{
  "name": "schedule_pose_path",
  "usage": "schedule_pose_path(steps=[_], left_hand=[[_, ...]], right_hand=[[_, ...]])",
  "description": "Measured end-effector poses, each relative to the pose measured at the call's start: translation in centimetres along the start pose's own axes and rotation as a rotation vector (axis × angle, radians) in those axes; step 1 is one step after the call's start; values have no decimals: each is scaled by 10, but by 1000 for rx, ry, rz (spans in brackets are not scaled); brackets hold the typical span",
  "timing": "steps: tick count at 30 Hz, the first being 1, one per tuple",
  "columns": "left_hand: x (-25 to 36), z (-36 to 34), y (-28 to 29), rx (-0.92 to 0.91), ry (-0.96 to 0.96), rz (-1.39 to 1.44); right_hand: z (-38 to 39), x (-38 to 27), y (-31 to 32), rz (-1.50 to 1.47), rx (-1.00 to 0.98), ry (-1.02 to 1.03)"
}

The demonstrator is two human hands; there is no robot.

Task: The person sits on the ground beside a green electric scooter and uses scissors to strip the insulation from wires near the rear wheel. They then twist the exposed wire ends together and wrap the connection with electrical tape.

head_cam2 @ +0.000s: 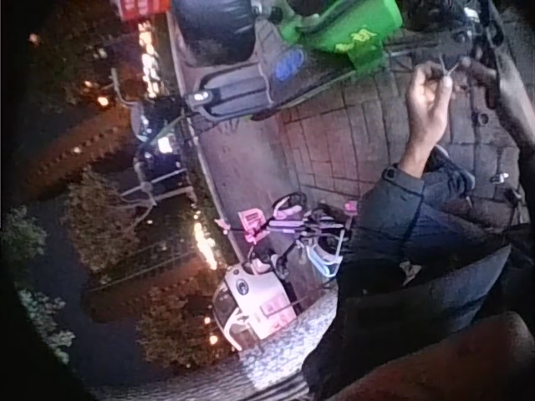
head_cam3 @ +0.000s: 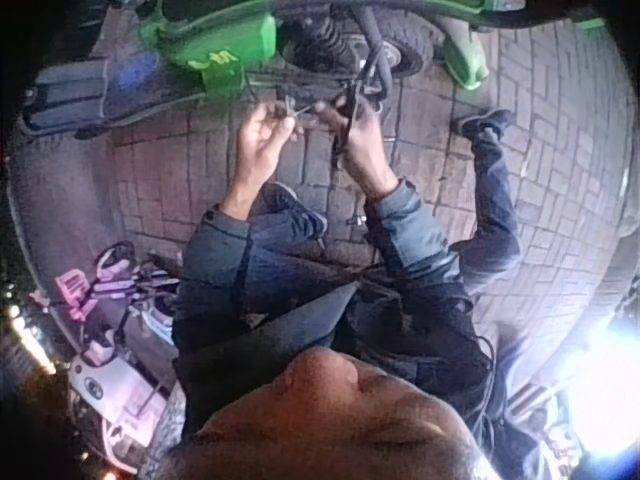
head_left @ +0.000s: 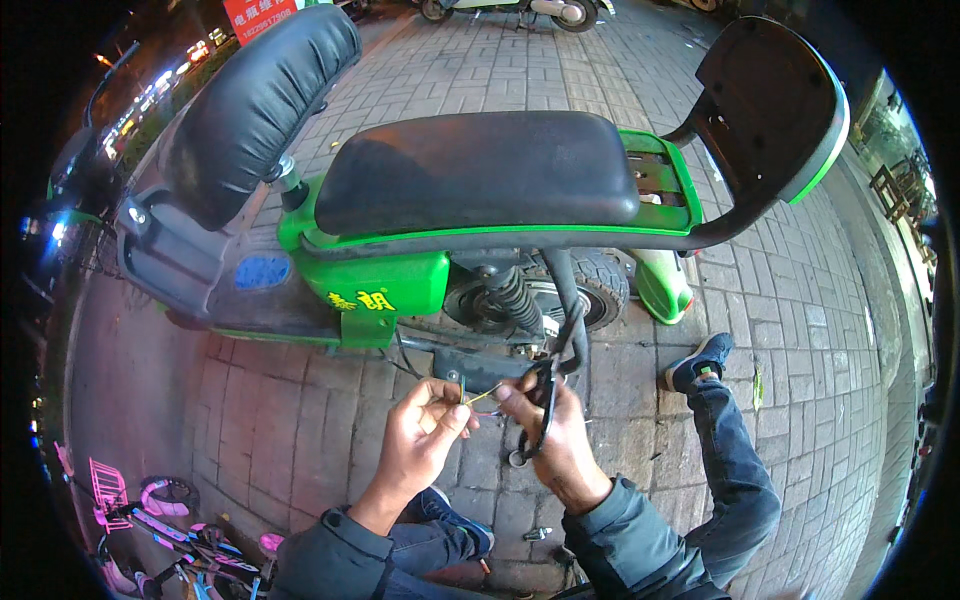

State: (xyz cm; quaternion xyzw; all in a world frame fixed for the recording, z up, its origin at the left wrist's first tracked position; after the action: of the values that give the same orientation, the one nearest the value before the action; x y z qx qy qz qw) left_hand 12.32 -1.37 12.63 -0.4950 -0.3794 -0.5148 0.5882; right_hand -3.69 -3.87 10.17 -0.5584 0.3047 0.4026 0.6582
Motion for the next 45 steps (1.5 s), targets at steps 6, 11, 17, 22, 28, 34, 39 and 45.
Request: schedule_pose_path(steps=[6, 11, 17, 22, 28, 34, 39, 45], left_hand=[[-4, -2, -2, -20, 66, -27], [-4, -2, -2, -57, 88, -8], [-2, -1, -2, -32, 65, -28], [-2, -2, -3, -44, 66, 48], [-4, -2, -5, -32, 54, 40], [-2, -1, -3, -3, 43, 28], [-3, -1, -6, -35, 20, 29], [-5, -1, -4, -22, 49, 30]], right_hand=[[-2, -49, -20, 576, -273, 417], [-4, -40, -30, 534, -312, 346], [-5, -24, -27, 222, -309, 194], [-3, -27, -27, 178, -232, 267], [-2, -26, -27, 252, -272, 225], [-3, -28, -24, 112, -168, 288], [-2, -26, -26, 252, -217, 271], [-1, -22, -26, 183, -198, 244]])
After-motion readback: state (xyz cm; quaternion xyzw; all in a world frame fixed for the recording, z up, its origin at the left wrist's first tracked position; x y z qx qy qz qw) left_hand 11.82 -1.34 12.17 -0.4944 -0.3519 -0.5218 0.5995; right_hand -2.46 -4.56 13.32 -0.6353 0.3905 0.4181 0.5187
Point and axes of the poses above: each hand's wrist, its own z-axis away from the middle knuckle, its own y-axis out of the back of the hand, x = y × z, the point moved 7 cm from there along -z, towards the middle knuckle, and after that the axes turned 9 degrees about y, right-handed, at the moved point
